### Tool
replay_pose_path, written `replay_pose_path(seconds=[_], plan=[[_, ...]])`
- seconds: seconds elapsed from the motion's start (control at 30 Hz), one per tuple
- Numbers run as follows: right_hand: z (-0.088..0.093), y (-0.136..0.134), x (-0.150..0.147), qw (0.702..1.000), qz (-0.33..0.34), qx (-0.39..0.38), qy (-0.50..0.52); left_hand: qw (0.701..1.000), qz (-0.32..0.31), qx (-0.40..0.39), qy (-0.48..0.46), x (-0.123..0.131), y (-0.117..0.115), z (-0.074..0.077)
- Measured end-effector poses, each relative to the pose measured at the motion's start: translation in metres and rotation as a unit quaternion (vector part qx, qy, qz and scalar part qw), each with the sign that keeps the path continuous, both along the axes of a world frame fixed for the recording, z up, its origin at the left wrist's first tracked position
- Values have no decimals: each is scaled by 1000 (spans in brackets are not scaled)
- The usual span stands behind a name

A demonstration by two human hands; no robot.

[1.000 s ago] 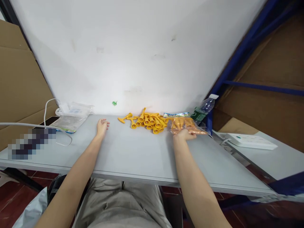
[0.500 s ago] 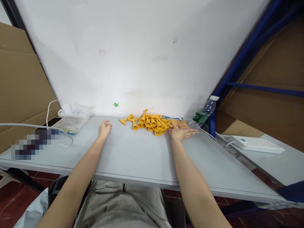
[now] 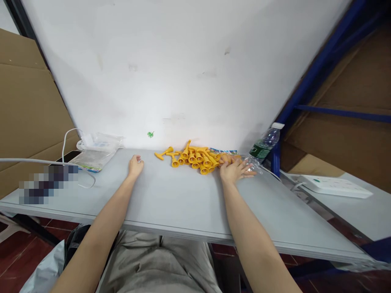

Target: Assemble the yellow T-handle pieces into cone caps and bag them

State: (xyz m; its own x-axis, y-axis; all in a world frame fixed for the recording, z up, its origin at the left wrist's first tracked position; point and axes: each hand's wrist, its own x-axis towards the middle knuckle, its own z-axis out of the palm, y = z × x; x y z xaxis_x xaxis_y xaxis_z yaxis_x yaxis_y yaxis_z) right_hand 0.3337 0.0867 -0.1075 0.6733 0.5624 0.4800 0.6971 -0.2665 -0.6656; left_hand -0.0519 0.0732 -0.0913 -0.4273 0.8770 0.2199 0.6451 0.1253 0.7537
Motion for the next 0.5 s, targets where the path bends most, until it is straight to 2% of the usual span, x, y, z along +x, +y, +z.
replay_pose_path(seconds=[0.1,0.2,0.37,0.5], plan=[[4,0,-5,989,77,82,-92,992,72,-40,92,-8,-2,2],[10,-1,-17,965,160,139,-152,981,123,-85,125,-21,0,3],[19,-6,-40,911,284,228,-193,965,137,-141,176,-52,10,7],[24,-12,-54,881,350,250,-198,948,145,-142,244,-90,13,15]])
